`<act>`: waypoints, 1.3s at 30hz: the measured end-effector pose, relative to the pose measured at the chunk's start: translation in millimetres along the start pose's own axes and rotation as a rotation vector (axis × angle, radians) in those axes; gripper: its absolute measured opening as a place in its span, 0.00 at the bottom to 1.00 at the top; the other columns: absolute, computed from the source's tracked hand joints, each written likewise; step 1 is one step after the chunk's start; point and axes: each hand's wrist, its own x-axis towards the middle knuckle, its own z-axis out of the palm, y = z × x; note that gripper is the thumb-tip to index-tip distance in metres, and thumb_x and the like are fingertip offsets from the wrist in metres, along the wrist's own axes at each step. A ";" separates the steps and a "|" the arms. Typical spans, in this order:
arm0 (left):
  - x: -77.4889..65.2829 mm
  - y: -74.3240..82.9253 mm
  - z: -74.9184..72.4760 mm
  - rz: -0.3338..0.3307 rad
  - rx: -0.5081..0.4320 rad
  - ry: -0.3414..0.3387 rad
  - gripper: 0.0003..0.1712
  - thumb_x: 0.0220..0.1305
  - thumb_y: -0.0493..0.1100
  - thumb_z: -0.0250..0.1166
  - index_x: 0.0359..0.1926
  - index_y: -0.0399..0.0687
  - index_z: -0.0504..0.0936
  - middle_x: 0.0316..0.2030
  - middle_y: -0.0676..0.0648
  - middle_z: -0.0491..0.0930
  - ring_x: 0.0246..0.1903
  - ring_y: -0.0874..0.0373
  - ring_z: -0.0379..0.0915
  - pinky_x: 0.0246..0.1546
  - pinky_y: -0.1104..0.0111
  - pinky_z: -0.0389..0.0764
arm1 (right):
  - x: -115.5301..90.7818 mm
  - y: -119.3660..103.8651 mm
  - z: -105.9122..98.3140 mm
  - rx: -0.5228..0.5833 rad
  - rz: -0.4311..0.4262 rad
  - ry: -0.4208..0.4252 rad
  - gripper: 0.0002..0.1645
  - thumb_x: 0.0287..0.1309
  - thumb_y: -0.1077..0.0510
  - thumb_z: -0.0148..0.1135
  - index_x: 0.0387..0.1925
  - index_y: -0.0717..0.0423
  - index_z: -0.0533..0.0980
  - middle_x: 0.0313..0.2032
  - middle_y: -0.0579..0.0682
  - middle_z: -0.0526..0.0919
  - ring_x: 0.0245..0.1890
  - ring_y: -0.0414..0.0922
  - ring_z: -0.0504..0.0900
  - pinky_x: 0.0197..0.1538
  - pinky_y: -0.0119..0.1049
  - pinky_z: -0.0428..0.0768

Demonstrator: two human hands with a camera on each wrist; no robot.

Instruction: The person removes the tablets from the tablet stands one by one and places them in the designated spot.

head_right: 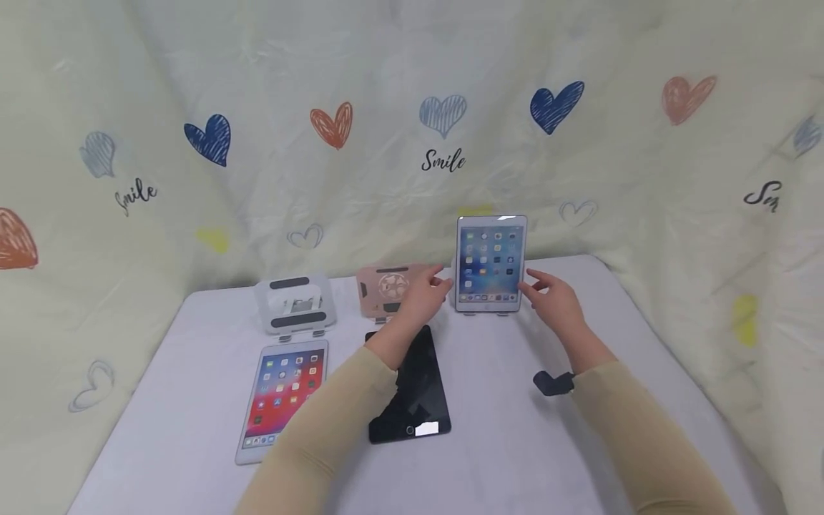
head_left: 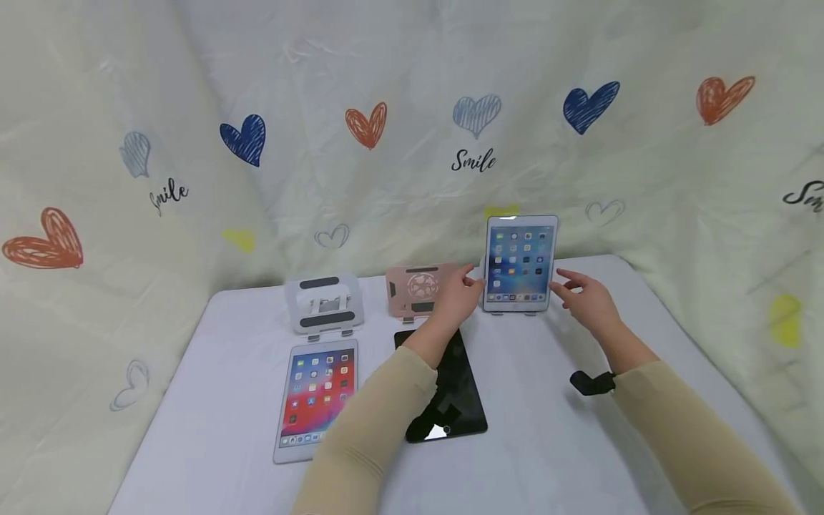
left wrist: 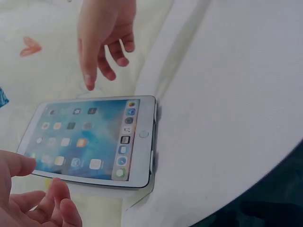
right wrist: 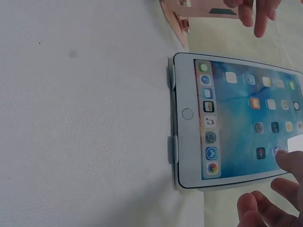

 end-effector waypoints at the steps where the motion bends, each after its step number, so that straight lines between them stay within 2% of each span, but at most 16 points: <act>1: 0.9 0.5 1.1 0.002 0.002 0.006 0.29 0.72 0.49 0.60 0.71 0.52 0.70 0.42 0.51 0.80 0.40 0.59 0.76 0.40 0.62 0.80 | 0.8 0.2 1.2 0.003 0.007 -0.004 0.41 0.70 0.36 0.51 0.75 0.52 0.58 0.55 0.63 0.73 0.44 0.56 0.79 0.36 0.37 0.75; 7: 8.1 3.8 9.1 -0.012 0.057 0.012 0.31 0.71 0.53 0.60 0.72 0.54 0.68 0.42 0.54 0.80 0.38 0.61 0.77 0.36 0.64 0.80 | 6.4 1.1 5.7 0.029 0.019 0.014 0.42 0.71 0.36 0.50 0.76 0.52 0.56 0.57 0.65 0.71 0.43 0.55 0.79 0.36 0.36 0.77; 13: 16.3 8.8 15.6 -0.027 0.013 -0.021 0.34 0.71 0.53 0.60 0.75 0.57 0.63 0.40 0.56 0.78 0.34 0.62 0.76 0.33 0.65 0.78 | 15.0 -0.6 5.9 0.061 0.017 0.041 0.42 0.72 0.38 0.49 0.77 0.52 0.54 0.57 0.66 0.70 0.42 0.56 0.79 0.36 0.36 0.77; 17: 19.3 11.2 18.9 -0.034 -0.002 -0.032 0.36 0.71 0.52 0.60 0.76 0.57 0.60 0.39 0.56 0.77 0.34 0.63 0.75 0.36 0.64 0.78 | 20.5 -0.7 5.2 0.073 0.030 0.054 0.42 0.71 0.37 0.49 0.77 0.51 0.54 0.56 0.65 0.70 0.40 0.55 0.79 0.35 0.36 0.77; 23: 21.2 14.2 21.0 -0.056 0.016 -0.043 0.37 0.72 0.54 0.59 0.77 0.57 0.58 0.46 0.54 0.79 0.41 0.61 0.77 0.44 0.60 0.79 | 28.1 -3.5 5.7 0.109 0.033 0.075 0.40 0.71 0.38 0.51 0.76 0.50 0.56 0.53 0.63 0.71 0.36 0.51 0.77 0.33 0.36 0.76; 26: 22.0 14.2 21.7 -0.069 0.014 -0.037 0.36 0.72 0.55 0.59 0.76 0.58 0.59 0.47 0.52 0.79 0.41 0.60 0.77 0.43 0.60 0.79 | 29.4 -8.0 8.1 0.122 0.036 0.069 0.41 0.70 0.38 0.51 0.76 0.50 0.57 0.53 0.63 0.70 0.38 0.52 0.75 0.34 0.37 0.76; 31: 24.3 12.6 23.7 -0.075 0.007 -0.035 0.35 0.72 0.54 0.58 0.76 0.59 0.59 0.43 0.53 0.78 0.36 0.60 0.75 0.38 0.62 0.77 | 30.1 -14.0 13.3 0.126 0.062 0.073 0.41 0.71 0.38 0.51 0.76 0.52 0.56 0.55 0.63 0.70 0.42 0.54 0.75 0.38 0.38 0.76; 39: 27.6 17.7 29.9 -0.087 -0.068 -0.014 0.35 0.71 0.53 0.60 0.75 0.57 0.62 0.38 0.54 0.76 0.37 0.59 0.74 0.38 0.62 0.76 | 30.1 -13.7 14.0 0.150 0.073 0.088 0.41 0.71 0.38 0.51 0.77 0.51 0.56 0.58 0.63 0.68 0.48 0.56 0.75 0.42 0.40 0.74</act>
